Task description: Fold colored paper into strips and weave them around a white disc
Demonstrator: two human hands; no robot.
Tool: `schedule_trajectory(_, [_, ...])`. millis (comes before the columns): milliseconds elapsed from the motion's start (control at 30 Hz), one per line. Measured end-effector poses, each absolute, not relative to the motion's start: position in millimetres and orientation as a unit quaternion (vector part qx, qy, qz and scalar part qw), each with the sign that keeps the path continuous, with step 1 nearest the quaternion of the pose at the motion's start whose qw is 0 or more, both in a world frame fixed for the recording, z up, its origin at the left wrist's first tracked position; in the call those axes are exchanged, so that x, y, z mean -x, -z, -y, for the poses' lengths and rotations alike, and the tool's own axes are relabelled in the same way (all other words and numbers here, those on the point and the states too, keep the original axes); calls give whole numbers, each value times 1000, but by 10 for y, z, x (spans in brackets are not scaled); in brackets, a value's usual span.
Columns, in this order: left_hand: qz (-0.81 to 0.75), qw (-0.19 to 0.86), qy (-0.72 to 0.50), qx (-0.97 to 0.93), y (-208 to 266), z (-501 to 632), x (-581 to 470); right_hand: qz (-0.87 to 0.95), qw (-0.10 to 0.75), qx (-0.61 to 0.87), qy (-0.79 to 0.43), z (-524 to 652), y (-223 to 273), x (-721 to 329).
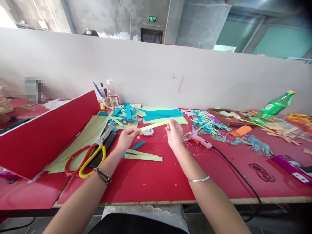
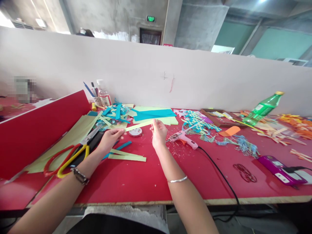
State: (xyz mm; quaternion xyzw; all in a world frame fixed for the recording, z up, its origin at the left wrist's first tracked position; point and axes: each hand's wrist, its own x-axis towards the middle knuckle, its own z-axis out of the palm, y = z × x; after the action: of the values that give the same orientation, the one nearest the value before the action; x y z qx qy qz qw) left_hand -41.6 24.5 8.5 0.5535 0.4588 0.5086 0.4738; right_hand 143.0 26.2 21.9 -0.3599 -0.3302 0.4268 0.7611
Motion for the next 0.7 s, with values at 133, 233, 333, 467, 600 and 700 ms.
schedule_trajectory(133, [-456,481,-511,-547,-96,-227,407,334,768,383,-391,-272,-214,-1453])
schedule_trajectory(233, [-455,484,-512,-545,-102,-225,405,341,765,392,-382,-273,-219,-1463])
schedule_trajectory(333, [-451,489,-514,-542,-100,-231,404,351,761,394,-377,-273,-230,-1472])
schedule_trajectory(467, [-447,492,-517,-539,-99,-233,402,353,762,399,-369,-275,-229,-1485])
schedule_trajectory(600, [-444,492,-524,-536,-106,-230,402,371,761,400,-351,-280,-200,-1492])
schedule_trajectory(700, [-442,493,-527,-533,-113,-228,401,395,760,407,-317,-281,-179,-1495])
